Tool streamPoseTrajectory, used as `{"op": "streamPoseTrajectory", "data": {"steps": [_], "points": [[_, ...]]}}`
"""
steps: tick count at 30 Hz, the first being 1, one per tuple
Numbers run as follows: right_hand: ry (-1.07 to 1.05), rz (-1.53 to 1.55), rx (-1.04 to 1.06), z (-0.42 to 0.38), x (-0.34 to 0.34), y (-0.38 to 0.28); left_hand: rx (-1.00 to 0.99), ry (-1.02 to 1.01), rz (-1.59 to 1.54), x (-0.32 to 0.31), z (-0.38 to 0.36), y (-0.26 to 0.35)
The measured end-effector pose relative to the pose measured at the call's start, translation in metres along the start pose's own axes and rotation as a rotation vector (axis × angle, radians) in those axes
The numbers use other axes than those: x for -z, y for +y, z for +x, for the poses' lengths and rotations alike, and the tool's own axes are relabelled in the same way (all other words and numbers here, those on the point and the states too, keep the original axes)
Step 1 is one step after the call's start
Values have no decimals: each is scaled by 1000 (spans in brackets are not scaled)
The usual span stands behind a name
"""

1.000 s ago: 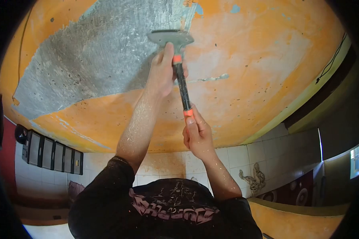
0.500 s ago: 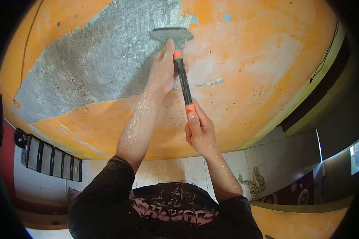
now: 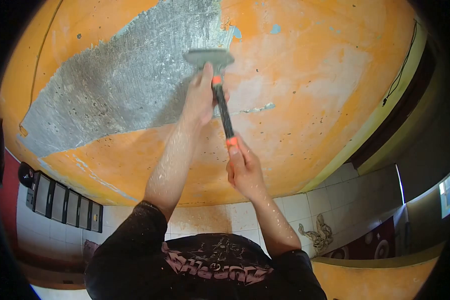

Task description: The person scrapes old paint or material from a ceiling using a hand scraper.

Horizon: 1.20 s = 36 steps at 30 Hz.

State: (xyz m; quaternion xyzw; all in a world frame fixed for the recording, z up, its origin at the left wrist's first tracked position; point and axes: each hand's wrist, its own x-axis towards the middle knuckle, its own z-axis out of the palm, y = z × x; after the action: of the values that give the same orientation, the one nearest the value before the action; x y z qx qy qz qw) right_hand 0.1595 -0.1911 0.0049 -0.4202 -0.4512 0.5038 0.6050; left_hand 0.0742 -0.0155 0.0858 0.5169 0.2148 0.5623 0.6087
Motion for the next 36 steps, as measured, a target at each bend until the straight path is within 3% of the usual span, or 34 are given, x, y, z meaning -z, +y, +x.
{"op": "streamPoseTrajectory", "data": {"steps": [2,5,12,17,22,26,29,32,36], "points": [[-12,-52,-7,-13,6,48,91,61,-17,24,-30,-41],[1,-58,3,-15,11,70,108,82,-24,23,-28,-41],[-11,69,18,12,5,-39,-47,-7,2,-27,17,30],[-45,-1,-38,-9,10,0,70,40,-59,9,-13,-18],[-55,-11,-17,10,17,-33,-52,8,-17,-18,8,19],[-44,-16,35,13,16,-36,-29,71,-2,-28,3,30],[-54,-6,-46,-6,19,7,55,65,-3,1,-17,-11],[-64,-36,-29,-1,18,9,49,55,-26,5,-17,-19],[-54,-96,81,25,13,-41,-70,4,3,-26,21,35]]}}
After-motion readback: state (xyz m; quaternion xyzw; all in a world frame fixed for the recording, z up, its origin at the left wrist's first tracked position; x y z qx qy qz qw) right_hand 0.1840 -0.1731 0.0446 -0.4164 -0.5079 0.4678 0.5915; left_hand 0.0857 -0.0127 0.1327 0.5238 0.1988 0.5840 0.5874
